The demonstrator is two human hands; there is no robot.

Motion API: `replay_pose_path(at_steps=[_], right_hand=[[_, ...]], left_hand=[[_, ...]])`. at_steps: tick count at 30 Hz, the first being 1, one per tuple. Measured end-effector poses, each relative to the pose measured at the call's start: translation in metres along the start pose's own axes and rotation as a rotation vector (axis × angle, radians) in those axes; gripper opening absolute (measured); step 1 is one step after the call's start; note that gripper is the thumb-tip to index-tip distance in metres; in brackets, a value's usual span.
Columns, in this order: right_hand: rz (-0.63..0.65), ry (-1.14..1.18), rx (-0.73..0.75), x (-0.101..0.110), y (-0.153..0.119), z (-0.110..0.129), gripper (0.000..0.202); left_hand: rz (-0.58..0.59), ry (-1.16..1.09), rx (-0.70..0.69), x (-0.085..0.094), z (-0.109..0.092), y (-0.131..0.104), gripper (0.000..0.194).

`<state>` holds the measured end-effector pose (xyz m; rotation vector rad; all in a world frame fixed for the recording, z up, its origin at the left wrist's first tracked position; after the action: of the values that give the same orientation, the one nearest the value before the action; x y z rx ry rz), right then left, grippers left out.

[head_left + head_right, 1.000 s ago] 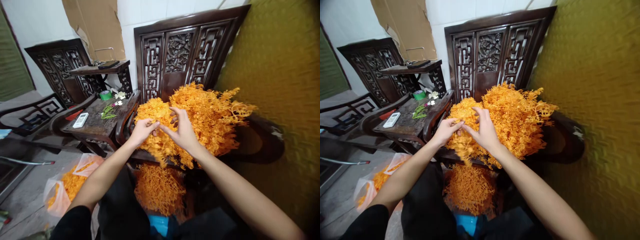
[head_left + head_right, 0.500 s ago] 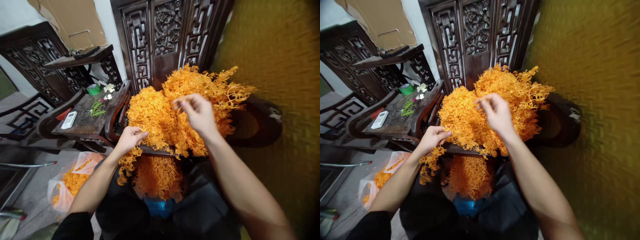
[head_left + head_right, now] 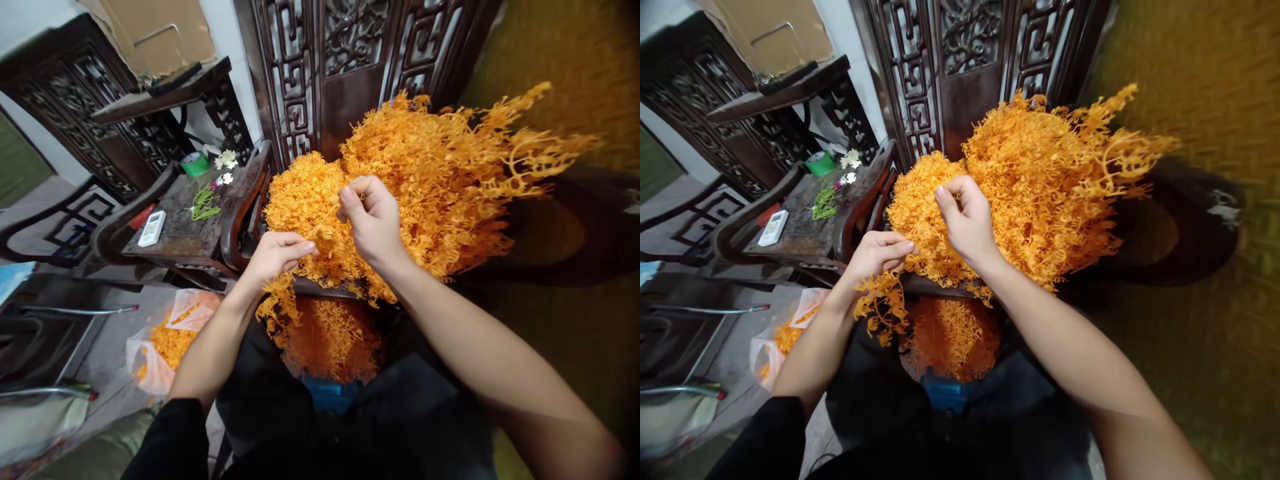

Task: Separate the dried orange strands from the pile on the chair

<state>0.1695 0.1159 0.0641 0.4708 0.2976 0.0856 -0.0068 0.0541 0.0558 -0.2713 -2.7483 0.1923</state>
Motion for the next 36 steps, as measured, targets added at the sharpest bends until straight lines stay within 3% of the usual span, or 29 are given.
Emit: replay_pose_path(at_steps=[3,8,10,13,15,20,24,31,36], right_hand=[[0.012,0.046,-0.064,-0.010,-0.004,-0.005,0.041],[0.223,-0.085,-0.133,-0.019,-0.010,-0.011,0.042],[0.127,-0.078,-0.148,-0.005,0.000,-0.014,0.041],[-0.185,0.029,-0.144,0.030,0.020,-0.014,0.040],[-0.226,0.103,-0.154,0.041,0.027,-0.010,0.036],[0.077,0.235,-0.321,0.025,0.007,0.002,0.038],[0.199,0.358,-0.438,0.013,-0.007,0.005,0.050],[0.236,0.471,-0.530,0.013,-0.011,0.014,0.045],[0.198,0.401,-0.478,0.013,-0.021,0.018,0.038]], left_hand=[[0.040,-0.054,-0.033,0.000,0.008,0.004,0.036],[0.004,0.047,-0.097,0.004,0.019,0.004,0.050],[-0.018,0.098,-0.097,0.006,0.021,0.001,0.050],[0.022,0.125,-0.075,0.006,0.024,-0.002,0.046],[0.003,0.132,-0.060,0.008,0.025,-0.002,0.045],[-0.125,0.164,-0.071,0.012,0.022,-0.003,0.042],[-0.175,0.104,-0.130,0.009,0.018,-0.006,0.036],[-0.276,-0.081,-0.066,0.005,0.026,0.002,0.033],[-0.376,-0.032,-0.163,-0.001,0.012,-0.004,0.018]])
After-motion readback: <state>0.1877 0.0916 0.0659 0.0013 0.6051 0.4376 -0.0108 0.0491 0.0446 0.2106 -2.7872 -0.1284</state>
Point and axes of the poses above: each hand's wrist, its own y-axis towards the middle knuckle, its own x-axis out of the back of the hand, z = x × y, the point moved 4 cm from there along y, towards the middle knuckle, and after that the axes turned 14 degrees about y, right-handed, at the moved point
